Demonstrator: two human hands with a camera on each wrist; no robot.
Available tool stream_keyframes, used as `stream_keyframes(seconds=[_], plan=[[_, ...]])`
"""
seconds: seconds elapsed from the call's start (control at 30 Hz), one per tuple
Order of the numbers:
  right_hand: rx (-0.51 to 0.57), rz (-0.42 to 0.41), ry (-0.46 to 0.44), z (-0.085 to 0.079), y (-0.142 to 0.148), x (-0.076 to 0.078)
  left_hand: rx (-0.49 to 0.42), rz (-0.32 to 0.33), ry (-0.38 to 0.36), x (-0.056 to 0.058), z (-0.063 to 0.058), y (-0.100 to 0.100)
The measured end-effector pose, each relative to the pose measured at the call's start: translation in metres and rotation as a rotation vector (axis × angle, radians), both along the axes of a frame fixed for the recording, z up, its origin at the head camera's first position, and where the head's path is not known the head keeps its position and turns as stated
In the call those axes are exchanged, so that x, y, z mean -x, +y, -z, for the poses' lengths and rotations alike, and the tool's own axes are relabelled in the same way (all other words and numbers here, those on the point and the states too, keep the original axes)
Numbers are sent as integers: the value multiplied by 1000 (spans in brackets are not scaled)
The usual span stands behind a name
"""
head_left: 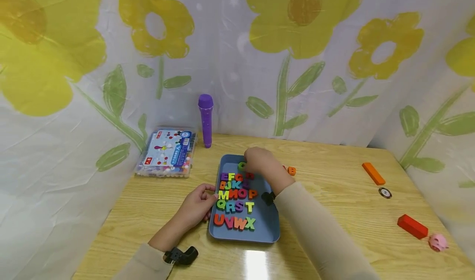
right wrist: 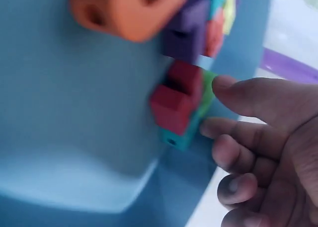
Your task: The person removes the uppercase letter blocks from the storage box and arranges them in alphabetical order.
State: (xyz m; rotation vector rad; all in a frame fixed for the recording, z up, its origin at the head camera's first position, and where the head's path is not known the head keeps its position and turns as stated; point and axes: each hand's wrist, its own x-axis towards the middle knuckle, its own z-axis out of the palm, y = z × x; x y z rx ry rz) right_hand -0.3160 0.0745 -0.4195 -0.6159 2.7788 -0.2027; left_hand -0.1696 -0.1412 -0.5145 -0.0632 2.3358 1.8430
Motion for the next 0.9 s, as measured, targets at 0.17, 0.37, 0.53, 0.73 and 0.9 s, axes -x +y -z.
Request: stream_keyframes(seconds=[0.17,0.37,0.53,0.73,0.9], plan=[[-26,28,15,11,-5,3,3,3,4,1,0,0],[-44,30,26,19,-10,4,12,1,-7,1,1,1],[-41,33,68,18,-13,-2,-5,-5,-20,0,-1,2],[-33,47,83,21,-19,-2,-6,-13,-19,-1,-3,2],[7,23,84,19,-11,1,-2,-13,-19,-1,-3,2]])
